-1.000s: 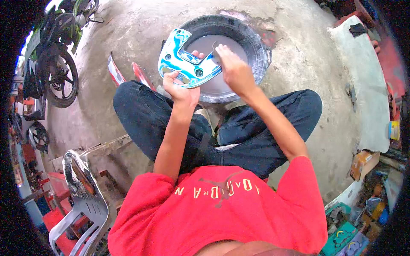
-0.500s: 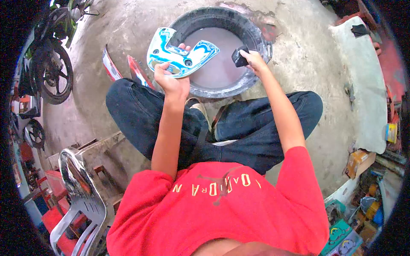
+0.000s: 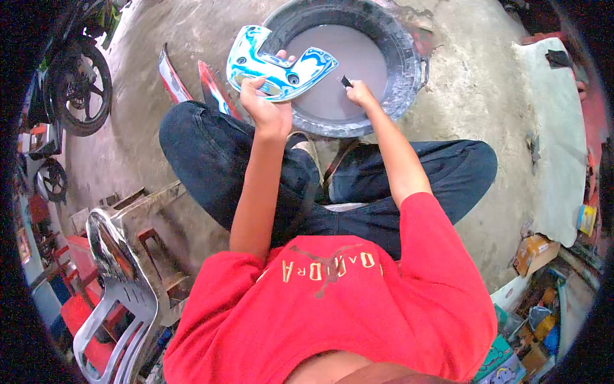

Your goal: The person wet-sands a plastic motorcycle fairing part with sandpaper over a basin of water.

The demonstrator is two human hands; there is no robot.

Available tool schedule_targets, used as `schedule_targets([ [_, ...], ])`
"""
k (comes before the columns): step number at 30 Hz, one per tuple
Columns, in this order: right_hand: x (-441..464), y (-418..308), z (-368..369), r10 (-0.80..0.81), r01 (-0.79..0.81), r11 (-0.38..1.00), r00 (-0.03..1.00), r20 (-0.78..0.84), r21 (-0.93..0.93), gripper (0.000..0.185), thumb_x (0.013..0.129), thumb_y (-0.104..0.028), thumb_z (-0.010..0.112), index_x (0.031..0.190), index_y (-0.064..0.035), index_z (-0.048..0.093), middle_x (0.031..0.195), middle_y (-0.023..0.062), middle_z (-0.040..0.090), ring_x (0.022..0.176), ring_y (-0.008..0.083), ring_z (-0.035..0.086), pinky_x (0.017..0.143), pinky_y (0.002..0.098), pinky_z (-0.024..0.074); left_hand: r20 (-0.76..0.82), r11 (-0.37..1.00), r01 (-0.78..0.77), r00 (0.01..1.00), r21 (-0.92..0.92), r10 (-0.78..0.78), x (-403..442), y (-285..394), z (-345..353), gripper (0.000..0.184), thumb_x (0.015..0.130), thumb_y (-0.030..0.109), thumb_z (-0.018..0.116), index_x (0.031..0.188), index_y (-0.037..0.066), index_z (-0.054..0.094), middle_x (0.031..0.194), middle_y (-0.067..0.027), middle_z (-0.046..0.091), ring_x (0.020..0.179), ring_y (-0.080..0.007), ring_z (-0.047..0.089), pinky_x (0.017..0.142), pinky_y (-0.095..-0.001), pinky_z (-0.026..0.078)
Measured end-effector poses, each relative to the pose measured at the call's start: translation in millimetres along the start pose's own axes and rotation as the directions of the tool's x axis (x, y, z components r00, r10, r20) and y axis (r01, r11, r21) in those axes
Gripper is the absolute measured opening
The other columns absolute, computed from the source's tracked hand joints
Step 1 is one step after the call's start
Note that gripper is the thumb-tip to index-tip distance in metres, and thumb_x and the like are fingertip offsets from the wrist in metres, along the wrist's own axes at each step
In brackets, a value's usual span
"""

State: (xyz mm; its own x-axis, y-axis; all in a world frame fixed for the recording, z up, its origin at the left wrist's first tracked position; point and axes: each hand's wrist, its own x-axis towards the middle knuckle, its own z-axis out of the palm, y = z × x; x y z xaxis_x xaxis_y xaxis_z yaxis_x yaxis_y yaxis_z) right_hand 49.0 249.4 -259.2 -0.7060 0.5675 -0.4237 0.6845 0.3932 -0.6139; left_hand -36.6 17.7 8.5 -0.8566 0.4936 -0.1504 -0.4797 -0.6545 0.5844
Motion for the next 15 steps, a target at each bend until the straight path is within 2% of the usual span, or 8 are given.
schedule_targets([
  [3, 0.4, 5.0, 13.6, -0.061, 0.070, 0.990, 0.995, 0.075, -0.120, 0.027, 0.086, -0.013, 0.053, 0.101, -0.0005, 0.071, 0.077, 0.0203, 0.071, 0.072, 0.0293, 0.072, 0.067, 0.0433, 0.0562, -0.003, 1.000, -0.010, 1.000, 0.005, 0.010, 1.2, -2.1, -2.3, 0.074, 0.079, 0.021, 0.045, 0.149, 0.002, 0.031, 0.133, -0.0290, 0.055, 0.120, -0.0439, 0.058, 0.105, -0.0570, 0.046],
  [6, -0.3, 0.6, 8.7, 0.058, -0.066, 0.997, 0.983, 0.173, 0.042, 0.027, 0.085, -0.015, 0.054, 0.100, -0.0003, 0.071, 0.079, 0.0214, 0.071, 0.075, 0.0289, 0.072, 0.072, 0.0442, 0.0557, -0.017, 1.000, -0.005, 1.000, 0.002, 0.005, 1.6, -3.2, -3.7, 0.073, 0.079, 0.021, 0.045, 0.149, 0.002, 0.032, 0.133, -0.0288, 0.055, 0.119, -0.0437, 0.058, 0.105, -0.0573, 0.046],
  [9, 4.9, 5.0, -2.6, -0.104, 0.099, 0.994, 0.985, 0.135, 0.044, 0.028, 0.086, -0.019, 0.057, 0.102, -0.0005, 0.071, 0.082, 0.0216, 0.072, 0.079, 0.0280, 0.072, 0.075, 0.0442, 0.0549, -0.023, 1.000, -0.001, 1.000, -0.006, 0.001, 2.0, -3.3, -2.0, 0.073, 0.079, 0.020, 0.045, 0.149, 0.002, 0.032, 0.133, -0.0286, 0.055, 0.119, -0.0437, 0.058, 0.105, -0.0574, 0.045],
  [10, 1.0, 4.7, -14.5, -0.111, 0.091, 0.988, 0.981, 0.159, 0.124, 0.029, 0.089, -0.022, 0.060, 0.105, -0.0022, 0.072, 0.082, 0.0176, 0.073, 0.077, 0.0266, 0.071, 0.074, 0.0434, 0.0543, -0.023, 1.000, -0.001, 1.000, -0.008, 0.001, 1.8, -3.2, -0.9, 0.073, 0.080, 0.020, 0.044, 0.149, 0.002, 0.032, 0.132, -0.0285, 0.056, 0.119, -0.0437, 0.058, 0.105, -0.0575, 0.045],
  [11, 6.3, 8.1, -18.6, -0.149, 0.133, 0.978, 0.985, 0.092, 0.160, 0.031, 0.092, -0.026, 0.061, 0.108, -0.0022, 0.073, 0.082, 0.0121, 0.073, 0.074, 0.0219, 0.067, 0.072, 0.0408, 0.0532, -0.018, 1.000, 0.000, 1.000, -0.013, 0.000, 2.3, -3.3, -1.1, 0.075, 0.078, 0.020, 0.046, 0.149, 0.001, 0.031, 0.134, -0.0301, 0.054, 0.120, -0.0458, 0.057, 0.106, -0.0600, 0.044],
  [13, -5.7, -11.4, -55.5, -0.151, 0.108, 0.946, 0.981, 0.122, 0.305, 0.034, 0.095, -0.032, 0.063, 0.104, -0.0001, 0.073, 0.081, 0.0066, 0.072, 0.073, 0.0163, 0.064, 0.069, 0.0365, 0.0521, -0.009, 1.000, 0.003, 1.000, -0.023, -0.003, 4.3, -4.2, -3.2, 0.079, 0.075, 0.020, 0.048, 0.150, 0.001, 0.030, 0.136, -0.0332, 0.050, 0.123, -0.0499, 0.054, 0.108, -0.0649, 0.040],
  [15, -29.7, -46.1, -101.8, -0.192, 0.158, 0.952, 0.975, 0.110, 0.262, 0.039, 0.097, -0.036, 0.065, 0.104, 0.0007, 0.074, 0.084, 0.0006, 0.070, 0.074, 0.0093, 0.063, 0.069, 0.0278, 0.0510, -0.003, 0.999, 0.013, 1.000, -0.031, -0.013, 4.4, -5.3, -2.7, 0.080, 0.075, 0.020, 0.048, 0.150, 0.001, 0.029, 0.136, -0.0330, 0.050, 0.123, -0.0498, 0.054, 0.108, -0.0649, 0.040],
])
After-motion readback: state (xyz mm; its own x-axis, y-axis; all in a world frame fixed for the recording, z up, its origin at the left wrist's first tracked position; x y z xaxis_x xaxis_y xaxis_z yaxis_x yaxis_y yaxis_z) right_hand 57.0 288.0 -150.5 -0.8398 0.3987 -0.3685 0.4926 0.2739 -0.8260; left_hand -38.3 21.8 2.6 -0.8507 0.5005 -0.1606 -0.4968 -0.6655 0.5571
